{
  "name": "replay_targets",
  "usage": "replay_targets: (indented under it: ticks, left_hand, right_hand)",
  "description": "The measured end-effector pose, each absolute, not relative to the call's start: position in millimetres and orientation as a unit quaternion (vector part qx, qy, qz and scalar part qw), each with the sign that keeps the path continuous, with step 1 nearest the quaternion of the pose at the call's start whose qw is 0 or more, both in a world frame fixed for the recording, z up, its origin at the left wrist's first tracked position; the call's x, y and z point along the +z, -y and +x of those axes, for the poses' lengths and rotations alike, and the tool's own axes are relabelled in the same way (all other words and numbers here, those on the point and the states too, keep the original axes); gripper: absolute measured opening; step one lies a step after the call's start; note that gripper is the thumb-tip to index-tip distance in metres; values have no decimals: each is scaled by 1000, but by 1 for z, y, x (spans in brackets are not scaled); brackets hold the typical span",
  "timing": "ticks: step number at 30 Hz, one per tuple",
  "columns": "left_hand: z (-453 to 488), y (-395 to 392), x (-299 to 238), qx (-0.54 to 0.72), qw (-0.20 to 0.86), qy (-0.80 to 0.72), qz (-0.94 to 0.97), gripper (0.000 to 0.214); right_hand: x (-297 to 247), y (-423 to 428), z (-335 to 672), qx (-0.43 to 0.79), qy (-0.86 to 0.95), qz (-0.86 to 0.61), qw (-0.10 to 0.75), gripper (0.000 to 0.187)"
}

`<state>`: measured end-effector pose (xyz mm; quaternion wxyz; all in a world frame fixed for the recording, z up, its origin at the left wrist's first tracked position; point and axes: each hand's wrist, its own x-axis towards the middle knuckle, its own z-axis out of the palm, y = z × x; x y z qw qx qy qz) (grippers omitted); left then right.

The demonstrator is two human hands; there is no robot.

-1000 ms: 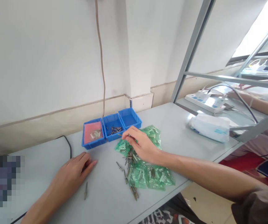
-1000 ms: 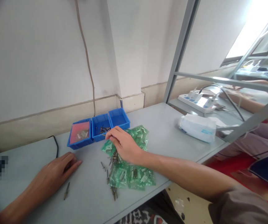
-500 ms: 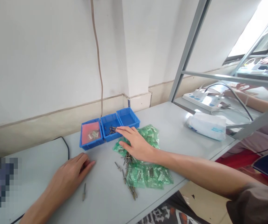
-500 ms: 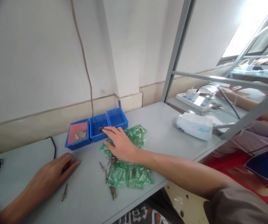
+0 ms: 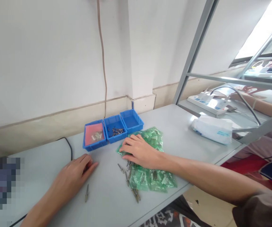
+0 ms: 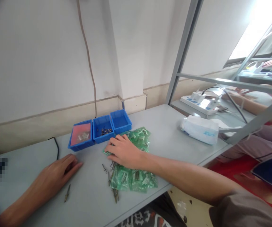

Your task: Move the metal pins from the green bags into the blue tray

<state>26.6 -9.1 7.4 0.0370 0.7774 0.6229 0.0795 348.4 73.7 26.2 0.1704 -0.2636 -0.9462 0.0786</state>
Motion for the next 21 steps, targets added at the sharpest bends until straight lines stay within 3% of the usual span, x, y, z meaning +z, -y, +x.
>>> replay_targets:
  ticks: [7,15,21]
  left_hand:
    - [28,7,8,91,28,-613,785,42]
    - [29,8,9,86,35,-619,780,40]
    - [29,8,8,91,39,-621,778,40]
  right_hand:
    - [24,-73,348,64,967,-177,170,32]
    - [25,-71,347,52,976,-148,150,27]
    - [27,-68,347,116,974,-102,168,41]
